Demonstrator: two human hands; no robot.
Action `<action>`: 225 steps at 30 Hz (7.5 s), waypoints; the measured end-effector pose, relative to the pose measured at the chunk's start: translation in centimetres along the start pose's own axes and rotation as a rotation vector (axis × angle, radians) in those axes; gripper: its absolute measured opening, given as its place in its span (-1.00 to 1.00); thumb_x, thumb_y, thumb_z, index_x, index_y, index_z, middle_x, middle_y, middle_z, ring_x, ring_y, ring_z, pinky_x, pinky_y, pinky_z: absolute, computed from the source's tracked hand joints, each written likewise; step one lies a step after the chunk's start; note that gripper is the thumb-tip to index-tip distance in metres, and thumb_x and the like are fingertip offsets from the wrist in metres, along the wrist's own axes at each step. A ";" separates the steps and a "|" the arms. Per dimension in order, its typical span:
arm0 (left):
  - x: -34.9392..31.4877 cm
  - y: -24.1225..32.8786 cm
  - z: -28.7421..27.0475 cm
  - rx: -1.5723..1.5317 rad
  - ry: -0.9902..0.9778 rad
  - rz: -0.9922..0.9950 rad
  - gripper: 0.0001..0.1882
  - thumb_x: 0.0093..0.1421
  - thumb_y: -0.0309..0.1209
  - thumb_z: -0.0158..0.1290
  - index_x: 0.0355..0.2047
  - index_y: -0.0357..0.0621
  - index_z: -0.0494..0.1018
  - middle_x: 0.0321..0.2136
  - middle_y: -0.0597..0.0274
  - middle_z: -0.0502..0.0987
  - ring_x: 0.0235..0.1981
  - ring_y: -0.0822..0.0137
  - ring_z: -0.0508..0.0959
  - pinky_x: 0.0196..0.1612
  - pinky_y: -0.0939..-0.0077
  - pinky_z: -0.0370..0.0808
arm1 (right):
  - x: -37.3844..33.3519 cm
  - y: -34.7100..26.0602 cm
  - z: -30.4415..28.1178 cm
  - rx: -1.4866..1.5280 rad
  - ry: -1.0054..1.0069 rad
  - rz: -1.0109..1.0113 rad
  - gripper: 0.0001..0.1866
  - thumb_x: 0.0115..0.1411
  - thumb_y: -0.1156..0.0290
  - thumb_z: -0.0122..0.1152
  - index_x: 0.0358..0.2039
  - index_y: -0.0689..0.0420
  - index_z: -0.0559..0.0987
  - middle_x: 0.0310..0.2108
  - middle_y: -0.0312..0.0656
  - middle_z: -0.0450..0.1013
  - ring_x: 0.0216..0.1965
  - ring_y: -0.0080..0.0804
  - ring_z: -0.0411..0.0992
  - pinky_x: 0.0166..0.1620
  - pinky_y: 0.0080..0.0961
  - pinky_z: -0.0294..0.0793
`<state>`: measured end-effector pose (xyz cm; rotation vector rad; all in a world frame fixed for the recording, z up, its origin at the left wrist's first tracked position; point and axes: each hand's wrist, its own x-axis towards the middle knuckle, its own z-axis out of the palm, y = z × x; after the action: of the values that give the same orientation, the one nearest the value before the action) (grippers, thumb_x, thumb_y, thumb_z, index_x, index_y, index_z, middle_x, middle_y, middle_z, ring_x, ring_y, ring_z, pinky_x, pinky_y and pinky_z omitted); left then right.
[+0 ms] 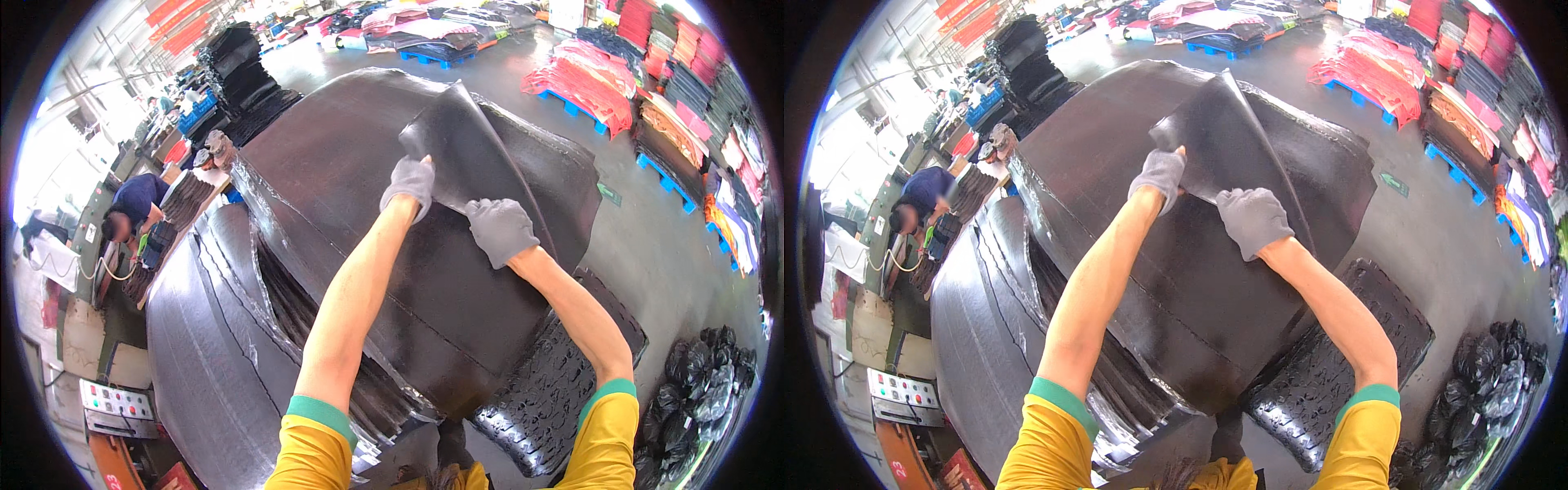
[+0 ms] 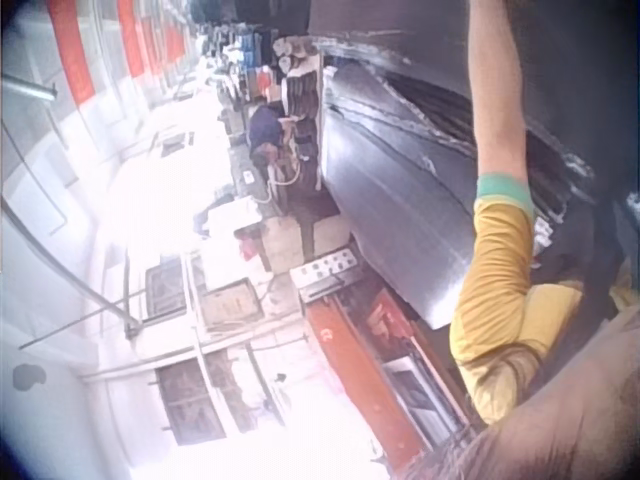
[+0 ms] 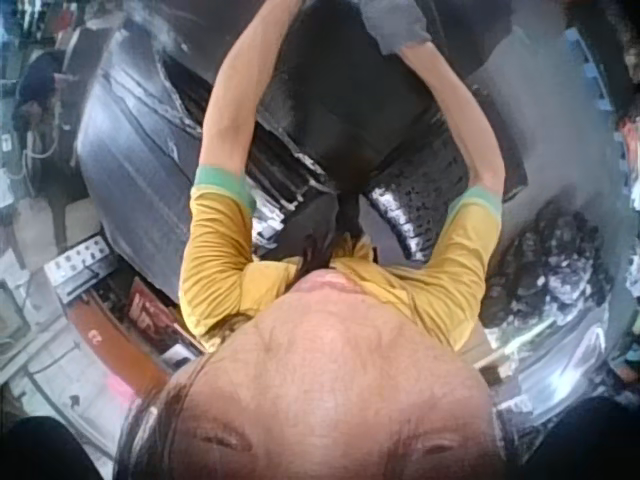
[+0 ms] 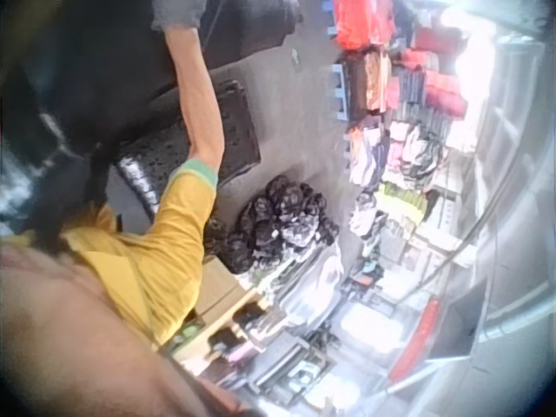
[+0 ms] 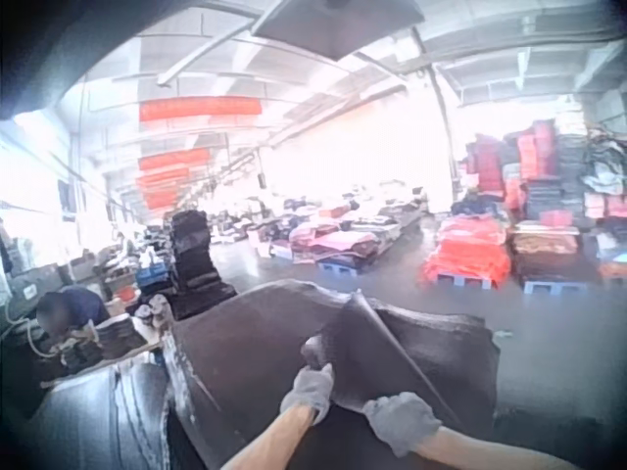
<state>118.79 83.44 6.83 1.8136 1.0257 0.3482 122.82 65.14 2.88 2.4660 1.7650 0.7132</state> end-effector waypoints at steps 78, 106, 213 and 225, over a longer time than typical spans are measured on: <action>-89.9 -31.6 2.2 -0.368 -0.188 -0.287 -0.63 0.20 -0.13 0.22 -0.12 -0.13 0.60 -0.38 0.22 0.65 -0.36 0.43 0.57 -0.28 0.42 0.47 | -38.0 3.9 -27.1 0.599 0.515 0.527 -0.25 0.17 -0.09 0.24 0.12 0.33 0.46 0.14 0.02 0.41 0.13 -0.19 0.37 0.22 -0.41 0.26; -145.4 -50.6 0.3 -0.933 2.291 -0.441 -0.63 0.19 -0.40 0.20 -0.03 -0.29 0.47 -0.19 0.27 0.56 -0.20 0.43 0.48 -0.04 0.48 0.41 | -73.9 -96.7 -59.0 1.280 0.369 -1.441 -0.20 -0.01 -0.02 0.42 0.14 0.19 0.39 0.15 0.01 0.34 0.19 -0.02 0.29 0.21 -0.20 0.26; -163.3 -64.2 -22.5 0.015 1.973 -1.759 -0.56 0.25 -0.12 0.01 -0.03 -0.20 0.41 -0.16 -0.29 0.54 -0.08 -0.26 0.51 -0.08 0.00 0.44 | -70.8 -120.7 -53.6 1.013 -0.251 -1.291 -0.30 0.20 -0.09 0.12 0.17 0.19 0.40 -0.04 0.13 0.51 0.03 0.11 0.45 0.06 -0.15 0.42; -162.6 -63.5 -20.2 0.107 2.036 -1.797 -0.53 0.26 -0.10 0.02 0.00 -0.21 0.38 -0.21 -0.27 0.56 -0.14 -0.28 0.53 -0.13 -0.02 0.45 | -71.7 -113.8 -52.9 1.287 -0.294 -1.217 -0.46 0.21 -0.04 0.15 0.05 0.07 0.47 -0.27 0.09 0.58 -0.22 0.19 0.53 -0.15 -0.13 0.51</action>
<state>-22.92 -19.83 -5.26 -0.6996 3.2470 0.8414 -16.67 28.50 -6.61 0.8603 3.3637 -1.0589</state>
